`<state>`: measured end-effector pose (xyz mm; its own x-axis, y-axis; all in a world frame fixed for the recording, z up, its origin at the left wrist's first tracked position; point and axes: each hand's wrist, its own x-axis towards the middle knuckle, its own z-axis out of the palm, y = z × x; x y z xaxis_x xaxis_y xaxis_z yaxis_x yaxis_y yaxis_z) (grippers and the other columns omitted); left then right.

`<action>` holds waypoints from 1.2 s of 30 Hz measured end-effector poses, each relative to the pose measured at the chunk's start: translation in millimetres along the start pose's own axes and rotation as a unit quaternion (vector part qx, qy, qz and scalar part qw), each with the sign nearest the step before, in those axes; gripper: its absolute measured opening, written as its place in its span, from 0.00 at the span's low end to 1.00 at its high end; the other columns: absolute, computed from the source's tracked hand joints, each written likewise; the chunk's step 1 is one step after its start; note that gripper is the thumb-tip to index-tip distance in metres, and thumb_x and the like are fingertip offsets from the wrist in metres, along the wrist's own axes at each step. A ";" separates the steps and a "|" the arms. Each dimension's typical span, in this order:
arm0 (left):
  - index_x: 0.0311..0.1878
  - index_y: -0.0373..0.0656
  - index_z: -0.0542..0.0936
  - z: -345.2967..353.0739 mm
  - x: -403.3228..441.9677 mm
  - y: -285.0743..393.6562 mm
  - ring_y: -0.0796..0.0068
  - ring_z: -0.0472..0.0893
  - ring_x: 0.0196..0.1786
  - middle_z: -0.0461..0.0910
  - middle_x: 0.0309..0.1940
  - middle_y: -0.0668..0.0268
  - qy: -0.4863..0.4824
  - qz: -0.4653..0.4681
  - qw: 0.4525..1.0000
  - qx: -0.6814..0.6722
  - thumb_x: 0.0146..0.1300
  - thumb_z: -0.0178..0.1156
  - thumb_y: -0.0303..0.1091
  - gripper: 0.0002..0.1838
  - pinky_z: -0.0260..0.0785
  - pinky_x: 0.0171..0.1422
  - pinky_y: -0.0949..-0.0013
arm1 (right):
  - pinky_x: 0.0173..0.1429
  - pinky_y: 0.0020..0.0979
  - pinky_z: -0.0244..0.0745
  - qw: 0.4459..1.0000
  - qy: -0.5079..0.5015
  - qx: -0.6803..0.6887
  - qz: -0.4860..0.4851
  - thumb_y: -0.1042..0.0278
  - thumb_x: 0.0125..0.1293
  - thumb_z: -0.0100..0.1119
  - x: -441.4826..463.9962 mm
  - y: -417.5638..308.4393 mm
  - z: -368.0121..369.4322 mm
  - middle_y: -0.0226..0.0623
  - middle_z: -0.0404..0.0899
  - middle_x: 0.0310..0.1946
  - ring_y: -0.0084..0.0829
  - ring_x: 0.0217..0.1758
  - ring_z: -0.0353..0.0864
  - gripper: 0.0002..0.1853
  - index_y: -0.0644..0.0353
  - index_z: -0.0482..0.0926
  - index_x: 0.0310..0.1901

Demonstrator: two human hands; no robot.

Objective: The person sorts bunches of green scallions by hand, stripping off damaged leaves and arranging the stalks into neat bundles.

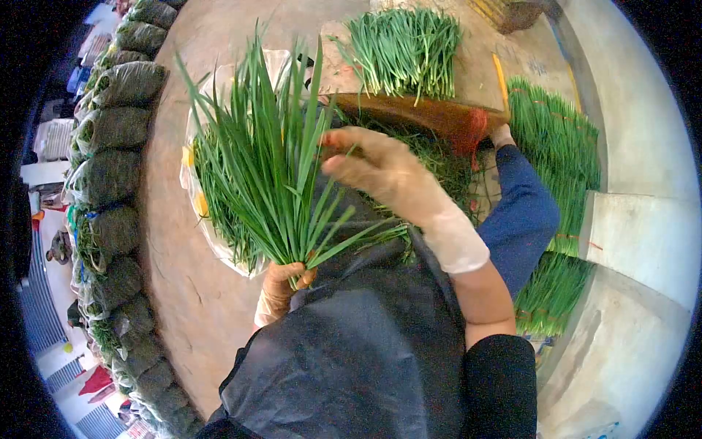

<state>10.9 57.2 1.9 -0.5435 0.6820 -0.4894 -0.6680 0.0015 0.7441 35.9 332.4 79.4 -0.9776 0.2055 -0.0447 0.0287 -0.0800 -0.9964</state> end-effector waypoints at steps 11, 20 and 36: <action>0.49 0.37 0.74 2.5 0.5 -2.7 0.81 0.63 0.13 0.72 0.17 0.66 0.088 0.052 0.994 -0.029 0.58 0.61 0.43 0.21 0.52 0.18 0.76 | 0.38 0.23 0.74 0.965 0.162 0.176 0.104 0.63 0.61 0.66 -25.0 19.6 -11.3 0.32 0.84 0.38 0.19 0.36 0.79 0.11 0.58 0.84 0.42; 0.48 0.37 0.71 0.1 -6.1 4.0 0.79 0.66 0.15 0.74 0.20 0.62 0.091 0.034 0.995 0.001 0.56 0.62 0.37 0.20 0.54 0.18 0.78 | 0.48 0.31 0.76 0.959 0.138 -0.102 0.227 0.60 0.61 0.63 -28.4 171.8 -130.3 0.39 0.82 0.44 0.28 0.40 0.81 0.22 0.61 0.77 0.55; 0.48 0.37 0.72 -12.5 -8.5 -5.1 0.81 0.63 0.12 0.72 0.16 0.65 0.037 0.031 0.995 -0.092 0.60 0.61 0.39 0.18 0.55 0.18 0.77 | 0.48 0.32 0.74 0.980 -0.128 -0.110 -0.109 0.59 0.65 0.60 -39.8 57.3 -17.5 0.42 0.81 0.44 0.31 0.42 0.81 0.19 0.64 0.78 0.52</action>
<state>12.6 42.2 -3.5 -0.6176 0.6215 -0.4820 -0.7101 -0.1772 0.6814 80.0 336.7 22.8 -0.9848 -0.0598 0.1632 -0.1707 0.1564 -0.9728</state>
